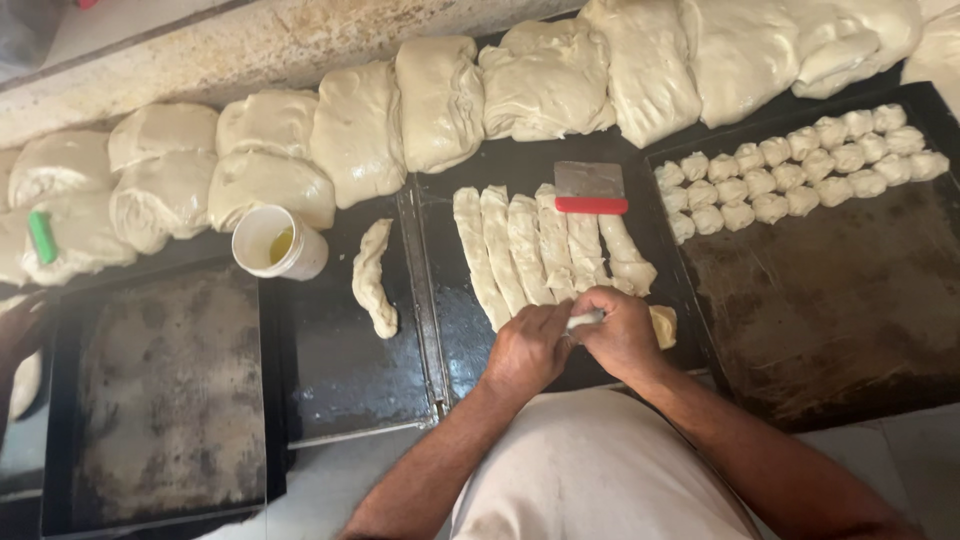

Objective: The person stretches a long strip of dough on a workstation, cuts it into small square portions using a dough scraper, and then rolls each portion into a small round ball by hand, placing the finished balls onto a metal tray.

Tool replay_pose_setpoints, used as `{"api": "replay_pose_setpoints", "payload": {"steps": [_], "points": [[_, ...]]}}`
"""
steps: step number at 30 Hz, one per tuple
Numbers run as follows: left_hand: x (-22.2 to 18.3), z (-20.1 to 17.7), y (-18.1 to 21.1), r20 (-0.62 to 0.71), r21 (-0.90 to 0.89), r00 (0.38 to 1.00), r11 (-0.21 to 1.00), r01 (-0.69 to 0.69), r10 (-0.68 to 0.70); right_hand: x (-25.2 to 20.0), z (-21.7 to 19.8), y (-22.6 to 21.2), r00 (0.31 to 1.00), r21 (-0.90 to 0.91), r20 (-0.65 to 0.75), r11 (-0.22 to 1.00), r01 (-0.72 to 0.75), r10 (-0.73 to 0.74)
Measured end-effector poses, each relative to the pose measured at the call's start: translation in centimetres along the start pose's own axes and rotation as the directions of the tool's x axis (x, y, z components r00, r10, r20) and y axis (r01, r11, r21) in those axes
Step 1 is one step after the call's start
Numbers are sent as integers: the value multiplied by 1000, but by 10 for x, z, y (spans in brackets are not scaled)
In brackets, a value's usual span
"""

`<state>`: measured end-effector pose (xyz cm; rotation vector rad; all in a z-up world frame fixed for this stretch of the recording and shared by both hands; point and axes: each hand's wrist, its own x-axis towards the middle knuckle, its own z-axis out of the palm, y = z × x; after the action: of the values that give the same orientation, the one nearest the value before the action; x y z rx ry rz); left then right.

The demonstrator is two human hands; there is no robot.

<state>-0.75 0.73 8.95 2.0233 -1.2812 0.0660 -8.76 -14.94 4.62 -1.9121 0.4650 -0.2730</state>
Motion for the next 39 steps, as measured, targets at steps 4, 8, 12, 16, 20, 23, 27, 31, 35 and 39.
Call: {"api": "replay_pose_setpoints", "payload": {"steps": [4,8,12,16,20,23,27,31,35,39], "points": [[-20,7,-40,39,19,977,977,-211,210,-4,6,-4,997,-56,70,998,-9,13],[-44,16,-65,-5,-92,952,948,-304,305,-11,6,-16,887,112,345,925,-364,308],[-51,52,-105,-143,-57,990,998,-8,0,-47,-26,-53,764,234,644,940,-246,40],[-63,70,-142,292,-380,416,294,877,-861,-56,-72,-44,687,675,629,694,-250,-365],[-64,73,-109,538,-605,354,-58,794,-765,-5,-64,48,728,709,674,390,-588,-127],[-39,56,-60,246,-233,771,736,635,-587,-11,-36,82,901,-540,259,721,434,-348],[-4,29,6,181,-85,860,864,497,-477,-6,-41,43,952,-89,254,984,-154,172],[8,21,26,31,-47,974,973,227,-226,14,-53,-10,975,-162,183,982,-94,124],[-1,22,22,-25,-23,992,992,126,-126,9,-48,-35,985,-125,154,990,-60,79],[-13,30,0,163,-272,790,743,611,-590,-7,-38,-38,985,-206,101,966,156,-137]]}}
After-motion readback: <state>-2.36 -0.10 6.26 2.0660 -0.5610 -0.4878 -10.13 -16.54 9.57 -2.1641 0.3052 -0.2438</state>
